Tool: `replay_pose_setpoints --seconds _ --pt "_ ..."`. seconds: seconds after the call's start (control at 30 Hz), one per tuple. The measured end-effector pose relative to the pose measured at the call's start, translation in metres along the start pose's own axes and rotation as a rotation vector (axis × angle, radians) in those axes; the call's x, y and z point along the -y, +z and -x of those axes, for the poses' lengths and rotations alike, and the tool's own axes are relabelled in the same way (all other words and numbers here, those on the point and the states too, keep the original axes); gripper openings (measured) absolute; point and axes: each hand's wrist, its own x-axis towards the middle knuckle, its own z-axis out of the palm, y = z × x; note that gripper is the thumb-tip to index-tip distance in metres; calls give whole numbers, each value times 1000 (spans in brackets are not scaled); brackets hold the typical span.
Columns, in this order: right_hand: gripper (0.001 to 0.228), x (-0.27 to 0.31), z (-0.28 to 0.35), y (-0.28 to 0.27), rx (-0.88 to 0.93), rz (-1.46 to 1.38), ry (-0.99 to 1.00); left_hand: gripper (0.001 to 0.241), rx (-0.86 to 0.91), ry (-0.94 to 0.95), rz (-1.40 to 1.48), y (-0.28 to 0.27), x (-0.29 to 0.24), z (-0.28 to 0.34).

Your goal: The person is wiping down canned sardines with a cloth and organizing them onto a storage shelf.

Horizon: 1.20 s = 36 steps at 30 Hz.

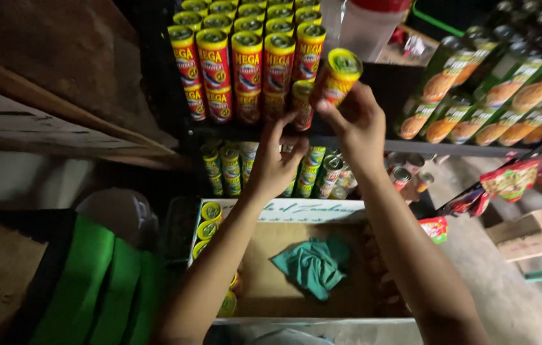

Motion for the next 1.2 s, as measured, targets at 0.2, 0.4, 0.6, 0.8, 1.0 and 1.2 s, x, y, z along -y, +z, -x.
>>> replay_pose_setpoints --seconds 0.2,0.4,0.6,0.8,1.0,1.2 --pt "50 -31 -36 12 13 56 -48 59 -112 239 -296 14 22 13" --pt "54 -15 -33 24 45 -79 80 58 -167 -101 -239 20 21 18" --pt "51 -37 -29 34 -31 -84 -120 56 -176 8 -330 21 -3 24" --pt "46 -45 -22 40 -66 -71 88 59 -192 134 -430 16 -7 25" --pt "43 -68 -20 32 -47 0 33 58 -119 -96 -258 15 19 28" --pt "44 -85 -21 26 -1 -58 -30 54 -75 -55 -311 8 10 33"
